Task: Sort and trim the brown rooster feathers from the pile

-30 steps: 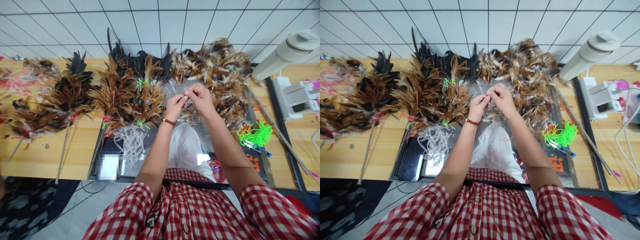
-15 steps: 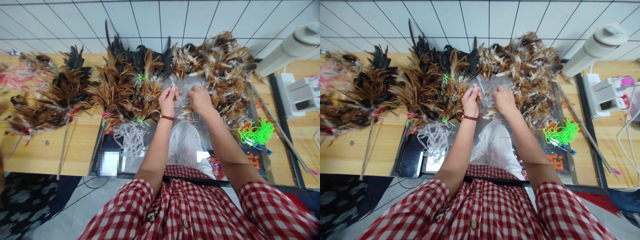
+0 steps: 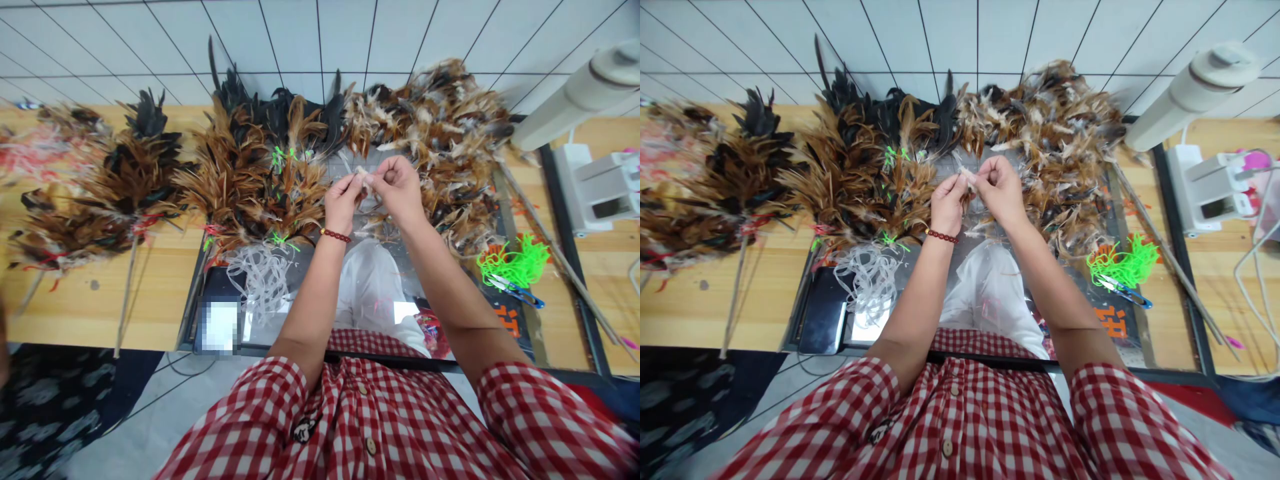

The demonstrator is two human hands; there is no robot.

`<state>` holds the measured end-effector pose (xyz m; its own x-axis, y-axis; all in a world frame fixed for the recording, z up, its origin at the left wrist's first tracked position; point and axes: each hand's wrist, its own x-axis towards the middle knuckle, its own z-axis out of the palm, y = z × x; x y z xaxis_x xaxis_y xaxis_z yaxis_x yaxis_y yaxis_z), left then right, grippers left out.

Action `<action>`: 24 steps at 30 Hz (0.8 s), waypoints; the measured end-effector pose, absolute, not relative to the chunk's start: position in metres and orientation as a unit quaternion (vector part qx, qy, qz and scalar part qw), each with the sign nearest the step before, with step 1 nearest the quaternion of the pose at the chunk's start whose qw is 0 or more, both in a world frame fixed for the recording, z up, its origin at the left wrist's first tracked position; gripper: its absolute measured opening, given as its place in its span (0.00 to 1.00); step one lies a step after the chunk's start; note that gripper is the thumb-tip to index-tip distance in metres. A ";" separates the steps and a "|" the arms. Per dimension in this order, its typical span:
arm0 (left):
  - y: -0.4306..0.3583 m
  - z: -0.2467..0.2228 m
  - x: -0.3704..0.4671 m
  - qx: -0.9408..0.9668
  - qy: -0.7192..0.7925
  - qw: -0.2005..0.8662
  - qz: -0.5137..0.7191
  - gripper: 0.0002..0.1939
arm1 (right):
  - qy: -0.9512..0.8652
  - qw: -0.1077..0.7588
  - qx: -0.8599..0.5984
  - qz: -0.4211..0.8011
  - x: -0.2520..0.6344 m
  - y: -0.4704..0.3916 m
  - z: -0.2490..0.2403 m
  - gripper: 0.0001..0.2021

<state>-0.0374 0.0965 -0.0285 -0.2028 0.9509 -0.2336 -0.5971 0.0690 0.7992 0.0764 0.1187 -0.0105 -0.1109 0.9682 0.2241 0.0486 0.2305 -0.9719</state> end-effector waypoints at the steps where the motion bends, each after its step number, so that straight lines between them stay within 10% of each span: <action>1: 0.096 -0.028 -0.037 0.219 0.415 0.592 0.655 0.10 | -0.591 0.511 -0.427 0.455 0.075 0.119 -0.012 0.28; 15: 0.102 -0.020 -0.052 0.142 0.464 0.497 0.719 0.16 | -0.811 0.227 -0.526 0.120 0.085 0.115 -0.021 0.16; 24: 0.100 -0.020 -0.046 0.168 0.476 0.504 0.701 0.15 | -0.798 0.264 -0.527 0.124 0.092 0.120 -0.023 0.11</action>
<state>-0.0464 0.1004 -0.0199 -0.4362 0.8659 -0.2450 -0.5465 -0.0386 0.8366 0.0923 0.1197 -0.0232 -0.3054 0.9070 0.2899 0.7761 0.4135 -0.4761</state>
